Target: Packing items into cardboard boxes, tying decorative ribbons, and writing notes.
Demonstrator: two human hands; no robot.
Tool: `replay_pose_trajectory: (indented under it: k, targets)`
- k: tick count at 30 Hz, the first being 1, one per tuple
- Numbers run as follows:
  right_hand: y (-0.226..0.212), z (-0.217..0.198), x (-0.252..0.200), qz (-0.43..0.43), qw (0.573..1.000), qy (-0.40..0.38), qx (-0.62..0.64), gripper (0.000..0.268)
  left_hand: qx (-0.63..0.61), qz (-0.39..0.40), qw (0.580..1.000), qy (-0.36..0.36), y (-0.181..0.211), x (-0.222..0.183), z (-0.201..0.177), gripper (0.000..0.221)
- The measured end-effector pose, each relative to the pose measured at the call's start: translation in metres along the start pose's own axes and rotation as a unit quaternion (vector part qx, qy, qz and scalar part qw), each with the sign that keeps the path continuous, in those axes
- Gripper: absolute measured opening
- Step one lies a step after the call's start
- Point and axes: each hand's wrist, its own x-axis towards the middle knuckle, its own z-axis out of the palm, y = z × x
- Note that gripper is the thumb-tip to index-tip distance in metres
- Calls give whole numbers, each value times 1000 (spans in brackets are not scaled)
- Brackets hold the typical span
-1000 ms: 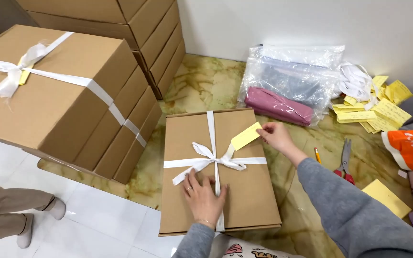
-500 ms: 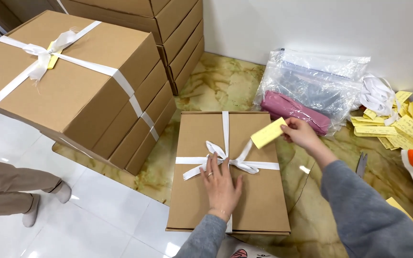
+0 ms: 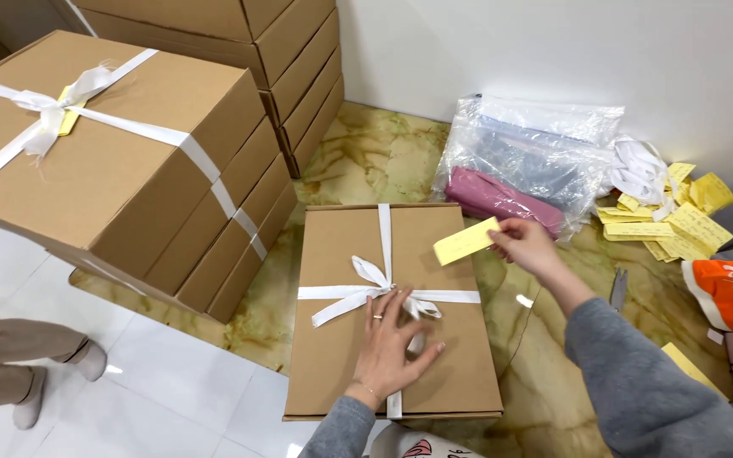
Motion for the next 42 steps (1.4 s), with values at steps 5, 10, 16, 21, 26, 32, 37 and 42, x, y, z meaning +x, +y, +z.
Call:
replay_pose_trajectory:
  k: [5,10,16,21,26,32,37,42]
  targets:
    - [8,76,0,22,995,-42,-91,14,52,-195,973,111,-23,-27,14,41]
    - [9,120,-4,2,986,-106,-128,14,59,-268,949,154,-25,-60,30,40]
    - [21,150,-4,-34,978,-127,-160,13,93,-193,957,193,-11,-64,24,29]
    - [18,159,-15,-27,977,-148,-150,13,66,-205,957,194,-13,-65,26,26]
    - [1,145,-30,-24,981,-116,-156,29,1,-218,947,237,-25,-75,18,27]
    - [20,72,-67,-11,994,51,-98,49,71,-404,871,269,-111,-147,-14,62]
    - [6,36,-140,203,977,-21,-55,76,-307,-723,615,64,-31,-110,-110,97]
    - [-8,35,-179,332,934,-108,68,76,-353,-687,634,-15,-8,-99,-120,82]
